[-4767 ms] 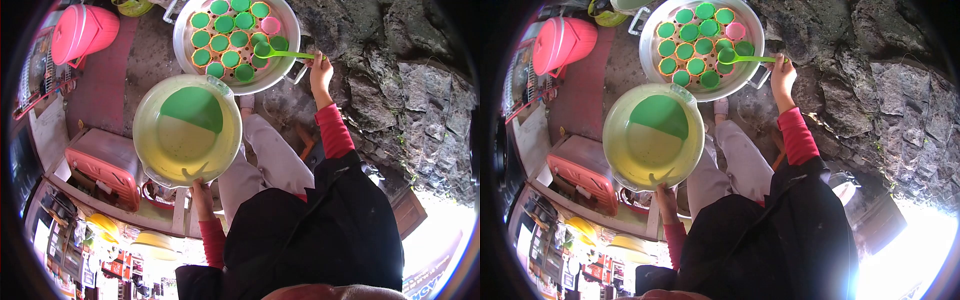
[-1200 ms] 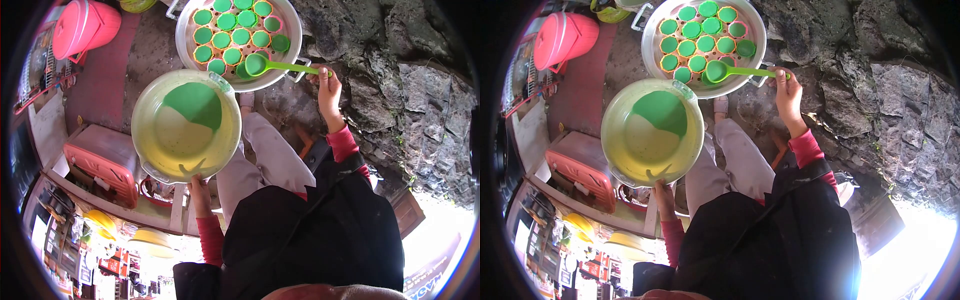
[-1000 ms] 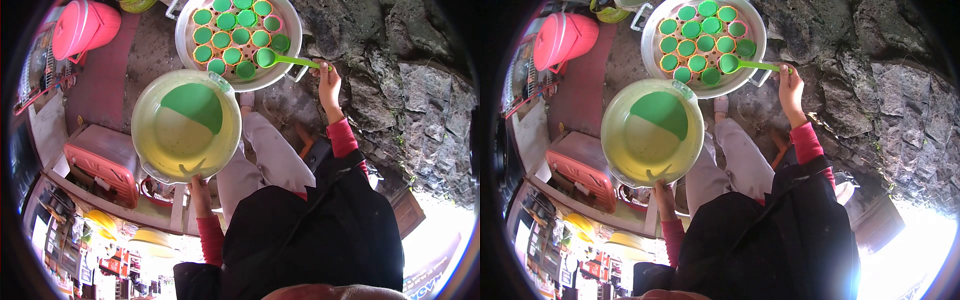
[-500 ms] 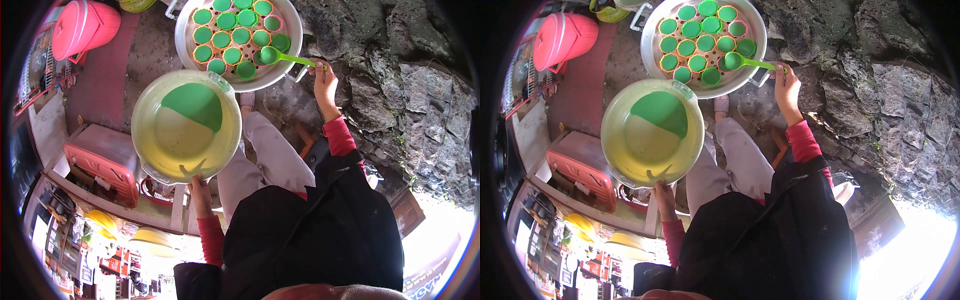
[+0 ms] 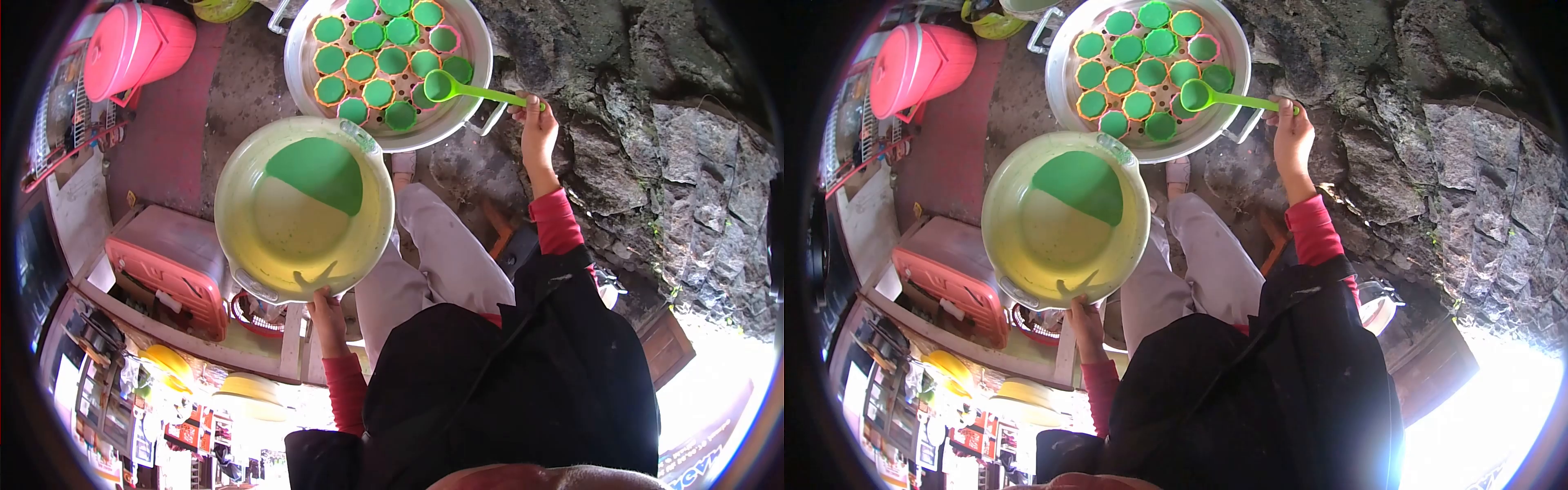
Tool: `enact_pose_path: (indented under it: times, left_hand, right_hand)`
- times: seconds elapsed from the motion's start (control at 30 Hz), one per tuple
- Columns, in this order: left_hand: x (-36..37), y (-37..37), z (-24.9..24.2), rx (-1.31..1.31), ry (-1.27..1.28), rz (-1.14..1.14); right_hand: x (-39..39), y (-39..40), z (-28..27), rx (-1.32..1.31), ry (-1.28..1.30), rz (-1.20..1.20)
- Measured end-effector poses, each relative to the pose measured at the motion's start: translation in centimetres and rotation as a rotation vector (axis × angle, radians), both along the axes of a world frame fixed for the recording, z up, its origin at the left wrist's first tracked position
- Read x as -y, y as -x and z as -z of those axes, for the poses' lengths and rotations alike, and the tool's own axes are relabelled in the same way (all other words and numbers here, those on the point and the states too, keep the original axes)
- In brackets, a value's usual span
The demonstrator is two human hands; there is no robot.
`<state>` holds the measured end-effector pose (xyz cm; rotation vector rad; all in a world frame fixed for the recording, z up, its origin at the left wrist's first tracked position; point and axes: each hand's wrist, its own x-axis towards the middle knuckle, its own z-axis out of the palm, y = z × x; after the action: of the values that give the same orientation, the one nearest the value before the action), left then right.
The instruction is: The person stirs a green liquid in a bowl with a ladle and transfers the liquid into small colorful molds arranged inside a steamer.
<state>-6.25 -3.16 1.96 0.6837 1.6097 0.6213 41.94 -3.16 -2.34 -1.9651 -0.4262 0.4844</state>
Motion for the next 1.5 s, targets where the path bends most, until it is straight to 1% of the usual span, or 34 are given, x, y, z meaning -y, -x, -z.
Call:
enact_pose_path:
  times: [0.07, 0.13, 0.23, 0.3, 0.33, 0.4, 0.53, 0.6, 0.63, 0.7, 0.73, 0.8, 0.83, 0.9, 1.03, 1.13, 1.2, 1.23, 1.3, 1.33, 1.4, 1.43, 1.5]
  left_hand:
    - [0.2, 0.2, 0.1, -0.026, -0.019, 0.035]
    - [0.5, 0.5, 0.5, -0.052, -0.039, 0.069]
    - [0.8, 1.1, 1.1, -0.07, -0.058, 0.08]
    - [1.0, 1.5, 1.4, -0.121, -0.063, 0.156]
    - [0.8, 1.3, 1.2, -0.121, -0.064, 0.156]
    - [0.7, 0.7, 0.8, -0.053, -0.04, 0.067]
    - [0.5, 0.2, 0.5, -0.024, -0.055, 0.031]
    - [0.8, 0.5, 0.7, -0.244, -0.189, 0.335]
    - [0.6, 0.0, 0.2, -0.243, -0.189, 0.336]
    - [-0.2, -1.5, -1.2, 0.023, 0.003, 0.004]
    - [-0.1, -1.3, -1.0, 0.024, 0.003, 0.005]
    - [0.2, -0.7, -0.4, -0.092, -0.067, 0.163]
    - [0.2, -0.6, -0.3, -0.091, -0.067, 0.164]
    - [0.2, -0.3, 0.0, -0.026, -0.021, 0.056]
    - [0.3, -0.3, -0.2, -0.017, -0.038, 0.085]
    - [0.2, -0.7, -0.6, 0.016, -0.02, 0.023]
    - [0.5, -0.1, -0.6, -0.487, -0.35, 0.645]
    - [0.6, 0.1, -0.3, -0.487, -0.35, 0.645]
    - [0.8, 0.5, 0.3, -0.301, -0.097, 0.33]
    - [0.6, 0.1, -0.2, -0.301, -0.097, 0.33]
    - [-0.1, -1.2, -1.8, -0.536, -0.307, 0.669]
    - [0.1, -0.9, -1.3, -0.536, -0.307, 0.668]
    - [0.7, -0.1, -0.2, -0.387, -0.19, 0.451]
  right_hand:
    - [-0.4, -0.4, -0.1, -0.015, -0.021, 0.03]
    - [-0.9, -0.8, -0.1, -0.064, -0.101, 0.08]
    - [-1.6, -1.4, 0.8, -0.05, -0.127, 0.132]
    - [-2.2, -1.8, 1.3, -0.045, -0.118, 0.155]
    - [-2.6, -1.8, 1.4, -0.04, -0.11, 0.179]
    - [-3.3, -1.8, 1.7, -0.056, -0.109, 0.206]
    - [-4.1, -2.4, 2.3, -0.08, -0.131, 0.248]
    - [-4.4, -2.4, 2.3, -0.087, -0.12, 0.267]
    - [-4.5, -2.4, 2.2, -0.094, -0.11, 0.285]
    - [-4.6, -2.7, 2.4, -0.107, -0.12, 0.293]
    - [-4.6, -2.9, 2.5, -0.121, -0.131, 0.301]
    - [-4.4, -3.2, 2.5, -0.112, -0.1, 0.296]
    - [-4.4, -3.3, 2.5, -0.103, -0.07, 0.289]
    - [-4.4, -3.5, 2.5, -0.123, -0.076, 0.302]
    - [-4.3, -4.0, 2.8, -0.185, -0.114, 0.329]
    - [-4.2, -4.0, 2.8, -0.179, -0.127, 0.318]
    - [-4.3, -4.0, 2.7, -0.186, -0.121, 0.321]
    - [-4.3, -4.0, 2.6, -0.192, -0.115, 0.324]
    - [-4.3, -4.0, 2.7, -0.203, -0.121, 0.329]
    - [-4.3, -4.1, 2.7, -0.215, -0.127, 0.335]
    - [-4.2, -4.3, 3.0, -0.22, -0.092, 0.33]
    - [-4.1, -4.4, 3.1, -0.225, -0.057, 0.325]
    - [-4.0, -4.6, 3.3, -0.228, -0.064, 0.321]
